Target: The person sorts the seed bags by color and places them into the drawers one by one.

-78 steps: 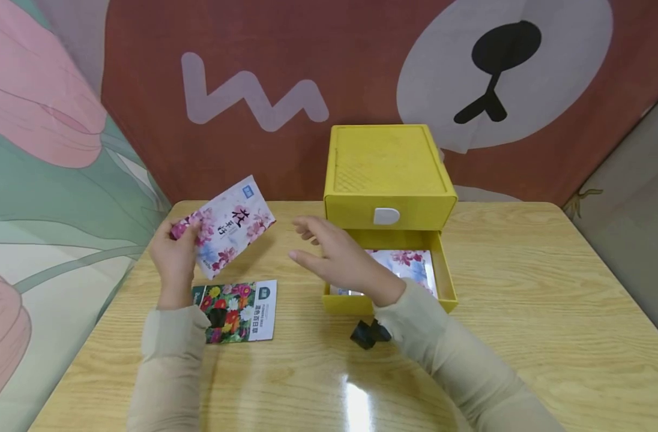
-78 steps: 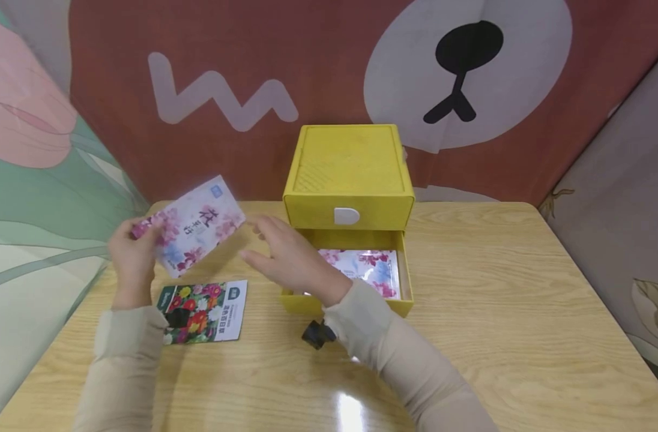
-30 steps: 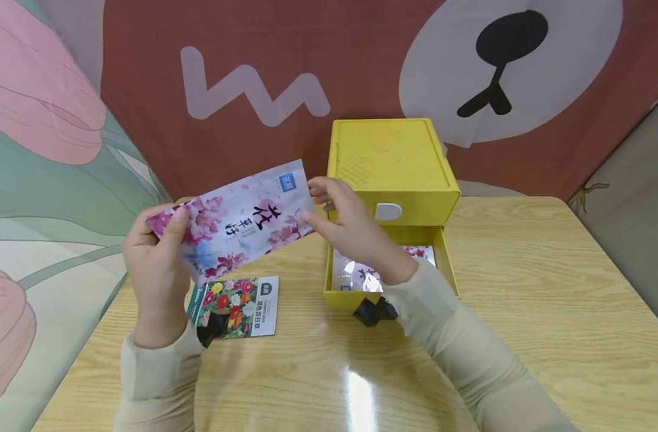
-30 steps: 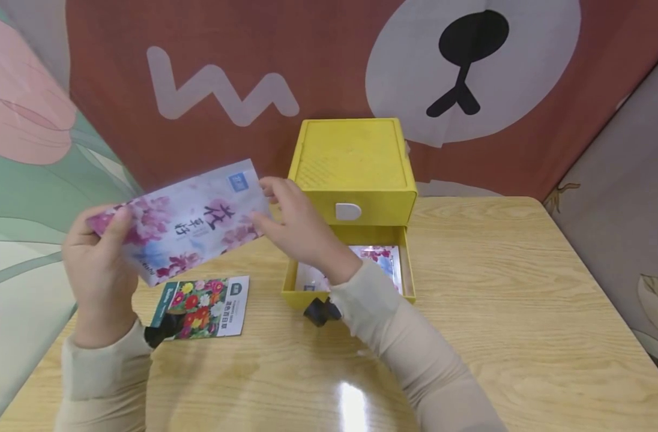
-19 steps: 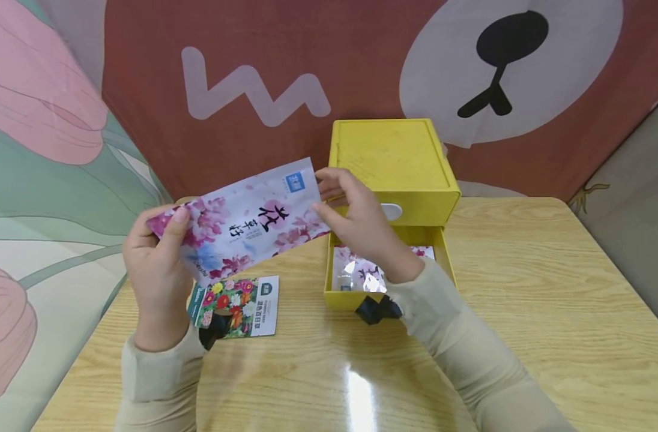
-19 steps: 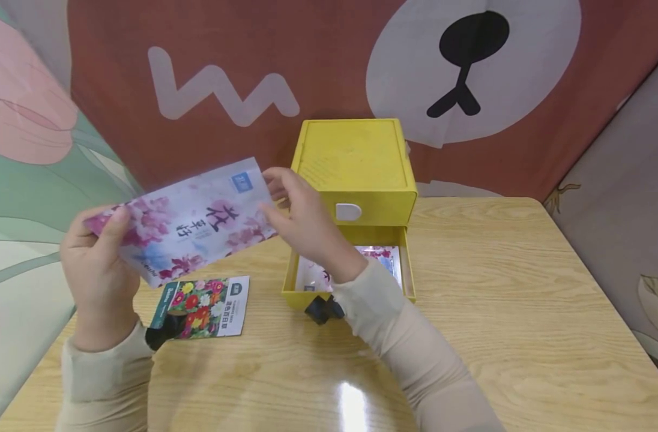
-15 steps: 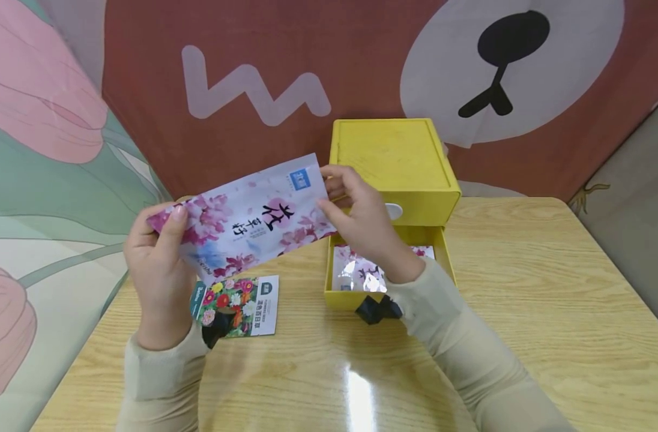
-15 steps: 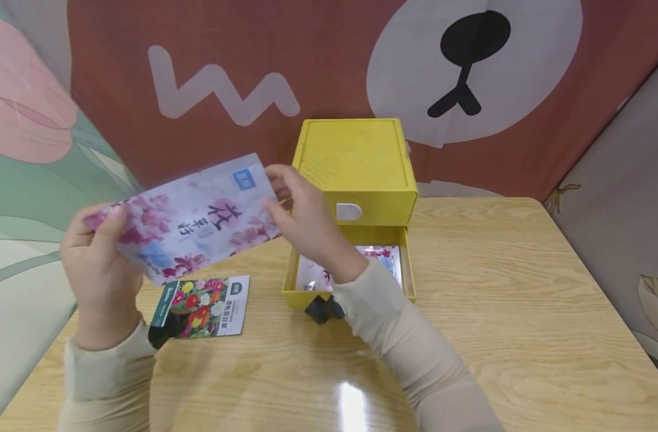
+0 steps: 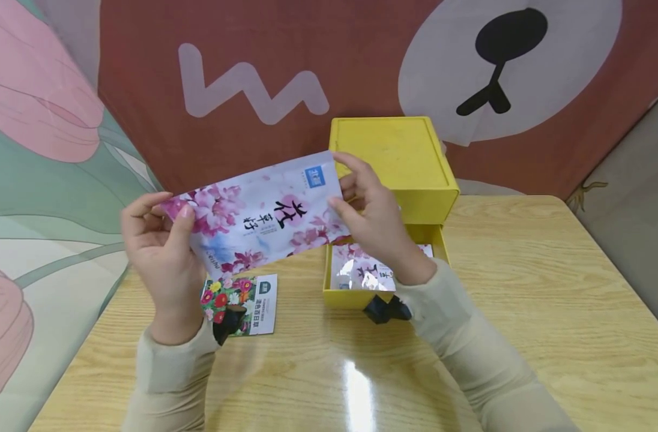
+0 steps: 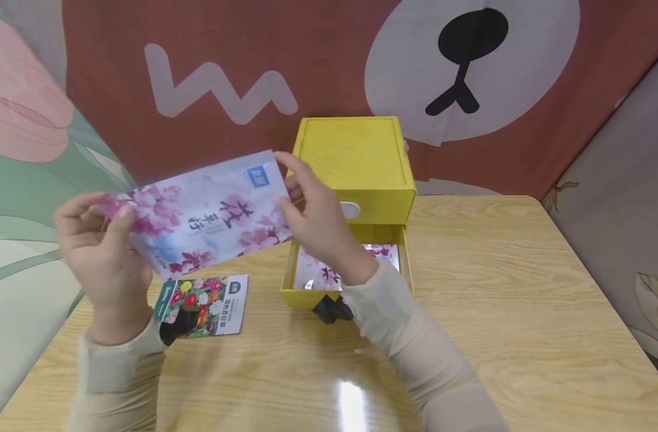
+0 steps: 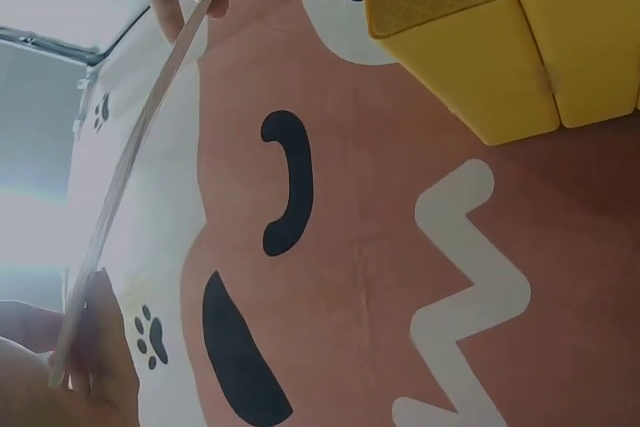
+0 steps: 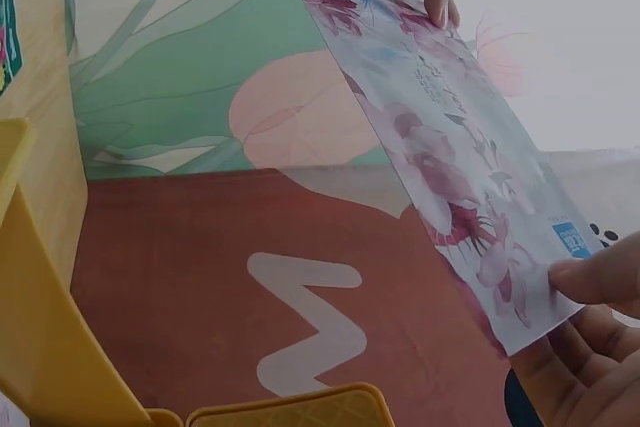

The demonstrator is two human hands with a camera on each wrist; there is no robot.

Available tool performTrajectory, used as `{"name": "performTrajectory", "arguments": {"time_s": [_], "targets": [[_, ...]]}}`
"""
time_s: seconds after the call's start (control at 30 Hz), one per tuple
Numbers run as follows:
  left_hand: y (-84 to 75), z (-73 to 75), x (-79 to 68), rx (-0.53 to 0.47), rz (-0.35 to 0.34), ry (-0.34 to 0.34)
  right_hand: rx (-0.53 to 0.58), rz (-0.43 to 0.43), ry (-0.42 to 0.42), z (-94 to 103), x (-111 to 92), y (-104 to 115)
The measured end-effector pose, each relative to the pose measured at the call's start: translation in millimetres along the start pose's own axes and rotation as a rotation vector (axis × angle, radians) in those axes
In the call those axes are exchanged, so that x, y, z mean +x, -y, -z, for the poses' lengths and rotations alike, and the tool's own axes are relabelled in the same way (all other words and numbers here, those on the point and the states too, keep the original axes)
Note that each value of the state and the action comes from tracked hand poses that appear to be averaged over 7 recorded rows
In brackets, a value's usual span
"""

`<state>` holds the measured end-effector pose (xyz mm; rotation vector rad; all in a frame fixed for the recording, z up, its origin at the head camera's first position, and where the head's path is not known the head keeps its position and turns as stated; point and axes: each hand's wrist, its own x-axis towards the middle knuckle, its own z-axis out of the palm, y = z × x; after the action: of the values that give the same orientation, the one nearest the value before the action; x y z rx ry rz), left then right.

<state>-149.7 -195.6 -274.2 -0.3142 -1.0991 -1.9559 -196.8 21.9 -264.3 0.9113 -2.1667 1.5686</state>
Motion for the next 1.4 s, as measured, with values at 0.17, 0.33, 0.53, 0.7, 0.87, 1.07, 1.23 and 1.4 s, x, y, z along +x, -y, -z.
{"name": "performTrajectory", "arguments": {"time_s": [0.17,0.33,0.53,0.7,0.87,1.07,1.23,1.4], "targets": [[-4.1,3.9,0.5,0.094,-0.009,0.023,-0.007,-0.005,0.005,-0.1,1.7,1.2],[-7.4,9.2,1.1,0.156,-0.011,0.029,-0.033,-0.021,0.023,1.9,3.5,2.5],[-11.3,15.8,3.2,0.237,0.006,0.086,-0.071,-0.057,0.028,1.6,2.9,2.9],[-14.8,20.0,4.5,0.305,0.018,0.14,-0.086,-0.034,-0.004,0.1,2.5,1.6],[-17.5,23.9,6.4,0.372,0.017,0.232,-0.097,-0.023,-0.016,0.5,3.7,1.4],[-20.8,25.8,8.0,0.397,0.028,0.277,-0.117,-0.032,-0.005,2.5,5.3,2.5],[-22.4,27.8,9.1,0.466,0.048,0.285,-0.144,-0.055,0.013,4.1,6.2,3.7],[-28.0,29.6,14.3,0.555,0.106,0.336,-0.205,-0.101,0.012,5.4,5.6,13.7]]}}
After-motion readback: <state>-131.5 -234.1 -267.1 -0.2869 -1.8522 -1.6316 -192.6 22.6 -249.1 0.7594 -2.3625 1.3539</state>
